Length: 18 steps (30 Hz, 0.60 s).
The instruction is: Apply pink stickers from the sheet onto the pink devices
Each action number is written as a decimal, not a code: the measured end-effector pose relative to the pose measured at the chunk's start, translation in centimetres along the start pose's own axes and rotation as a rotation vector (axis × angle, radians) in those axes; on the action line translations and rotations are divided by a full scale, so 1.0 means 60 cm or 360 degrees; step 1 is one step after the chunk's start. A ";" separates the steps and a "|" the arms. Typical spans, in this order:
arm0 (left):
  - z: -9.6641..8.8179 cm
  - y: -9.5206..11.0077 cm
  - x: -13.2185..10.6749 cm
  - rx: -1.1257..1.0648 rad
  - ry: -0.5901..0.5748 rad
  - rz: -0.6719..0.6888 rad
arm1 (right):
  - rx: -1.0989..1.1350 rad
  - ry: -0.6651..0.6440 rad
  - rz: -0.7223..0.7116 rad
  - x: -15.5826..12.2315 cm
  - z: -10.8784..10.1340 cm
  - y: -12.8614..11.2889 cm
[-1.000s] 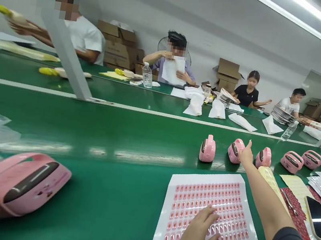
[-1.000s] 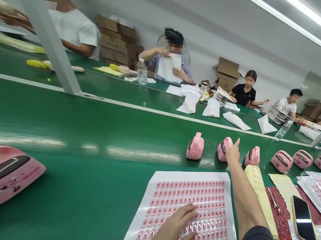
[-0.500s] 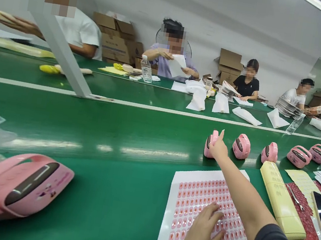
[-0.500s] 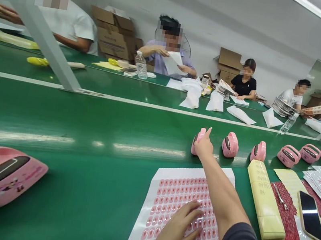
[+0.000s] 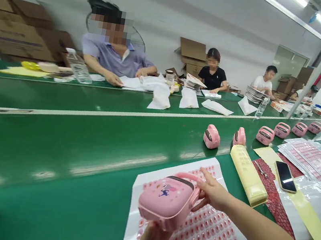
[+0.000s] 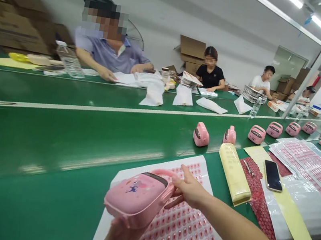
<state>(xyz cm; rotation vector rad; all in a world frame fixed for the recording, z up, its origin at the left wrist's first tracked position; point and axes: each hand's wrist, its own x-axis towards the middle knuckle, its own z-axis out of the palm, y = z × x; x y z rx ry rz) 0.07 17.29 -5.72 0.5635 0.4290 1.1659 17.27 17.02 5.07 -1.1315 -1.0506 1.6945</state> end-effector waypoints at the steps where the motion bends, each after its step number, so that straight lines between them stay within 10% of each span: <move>1: -0.003 -0.002 -0.008 -0.0024 -0.0013 -0.0018 | 0.0020 -0.0098 -0.0024 -0.019 0.000 0.006; 5: 0.002 -0.006 -0.031 -0.0085 0.0097 -0.0133 | -0.0377 -0.0036 -0.0099 -0.062 -0.033 0.006; 10: 0.025 0.016 -0.027 -0.0100 0.0337 -0.0299 | -0.1053 0.1202 -0.0436 -0.070 -0.152 -0.032; 18: 0.067 0.037 -0.017 -0.0106 0.0430 -0.0217 | -0.1290 0.1540 -0.0102 -0.051 -0.255 -0.031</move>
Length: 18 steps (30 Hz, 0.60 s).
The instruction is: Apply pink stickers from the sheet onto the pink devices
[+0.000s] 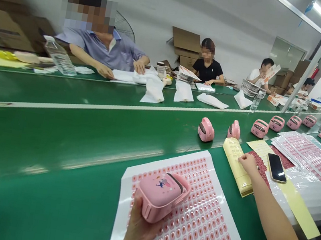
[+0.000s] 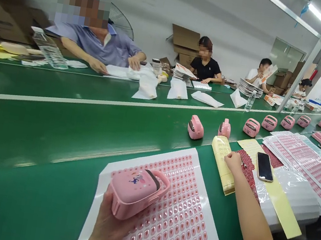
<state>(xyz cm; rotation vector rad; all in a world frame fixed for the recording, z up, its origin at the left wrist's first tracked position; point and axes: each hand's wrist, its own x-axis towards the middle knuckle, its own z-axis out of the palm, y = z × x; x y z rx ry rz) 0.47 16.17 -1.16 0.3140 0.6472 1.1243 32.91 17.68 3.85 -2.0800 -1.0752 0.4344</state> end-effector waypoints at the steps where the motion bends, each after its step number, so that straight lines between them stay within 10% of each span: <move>1: -0.001 0.000 0.000 0.0011 -0.0001 -0.0020 | -0.0036 0.0030 0.0005 0.002 0.005 0.003; 11: 0.028 0.006 -0.015 -0.0004 0.0085 -0.0118 | -0.0059 0.0243 -0.0140 0.005 0.027 0.033; 18: 0.079 0.018 -0.031 0.0343 0.0118 0.0274 | -0.0027 0.0328 -0.0176 0.022 0.037 0.046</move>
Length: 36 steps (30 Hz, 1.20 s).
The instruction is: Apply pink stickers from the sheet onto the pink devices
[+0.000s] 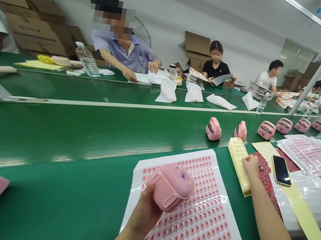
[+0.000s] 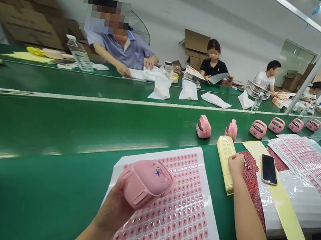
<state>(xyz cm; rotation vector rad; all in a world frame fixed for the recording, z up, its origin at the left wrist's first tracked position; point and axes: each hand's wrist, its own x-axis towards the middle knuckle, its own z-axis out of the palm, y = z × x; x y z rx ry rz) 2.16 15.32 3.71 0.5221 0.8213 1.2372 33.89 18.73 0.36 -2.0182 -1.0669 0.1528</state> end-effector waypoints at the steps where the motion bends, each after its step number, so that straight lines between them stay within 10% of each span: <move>1: 0.002 0.003 -0.004 0.0068 0.0012 0.0054 | 0.0000 0.0010 -0.0019 0.001 0.003 0.000; 14: -0.023 -0.028 -0.119 0.0401 0.0280 0.0075 | 0.0102 0.0067 -0.0112 0.010 0.016 0.024; 36: -0.015 -0.042 -0.126 0.0840 0.0263 0.0129 | 0.0030 0.0105 -0.0167 0.015 0.024 0.027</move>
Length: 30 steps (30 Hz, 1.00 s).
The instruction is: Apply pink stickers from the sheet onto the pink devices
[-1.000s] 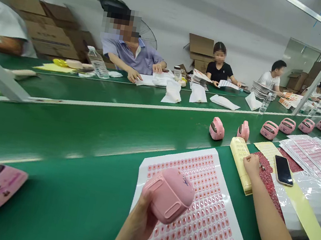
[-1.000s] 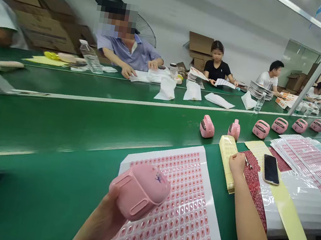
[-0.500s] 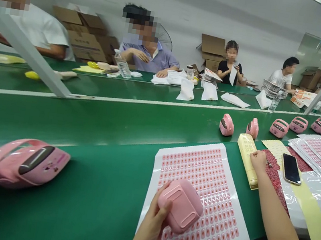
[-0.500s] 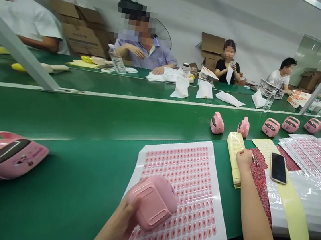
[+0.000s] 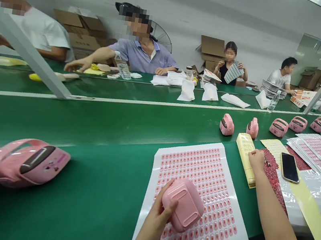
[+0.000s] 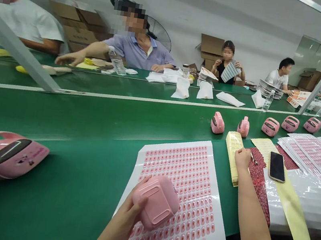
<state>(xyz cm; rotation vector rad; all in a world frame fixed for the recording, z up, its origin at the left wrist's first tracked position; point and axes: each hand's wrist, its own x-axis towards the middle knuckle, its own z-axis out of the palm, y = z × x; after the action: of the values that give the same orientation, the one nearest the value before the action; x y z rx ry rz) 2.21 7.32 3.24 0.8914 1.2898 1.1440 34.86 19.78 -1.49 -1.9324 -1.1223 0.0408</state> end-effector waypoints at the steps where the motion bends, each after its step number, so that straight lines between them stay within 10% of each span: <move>1: 0.000 0.000 0.001 0.0015 0.0008 0.0012 | -0.0004 0.0004 -0.0008 -0.001 0.000 -0.001; 30: -0.001 0.003 0.004 0.0039 0.0026 -0.0023 | 0.0081 -0.0032 0.0018 -0.008 -0.003 -0.011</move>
<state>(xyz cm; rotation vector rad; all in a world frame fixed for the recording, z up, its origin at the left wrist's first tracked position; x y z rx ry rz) 2.09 7.58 3.32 0.8912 1.3238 1.1285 34.24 19.46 -1.09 -1.8972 -1.1132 0.0943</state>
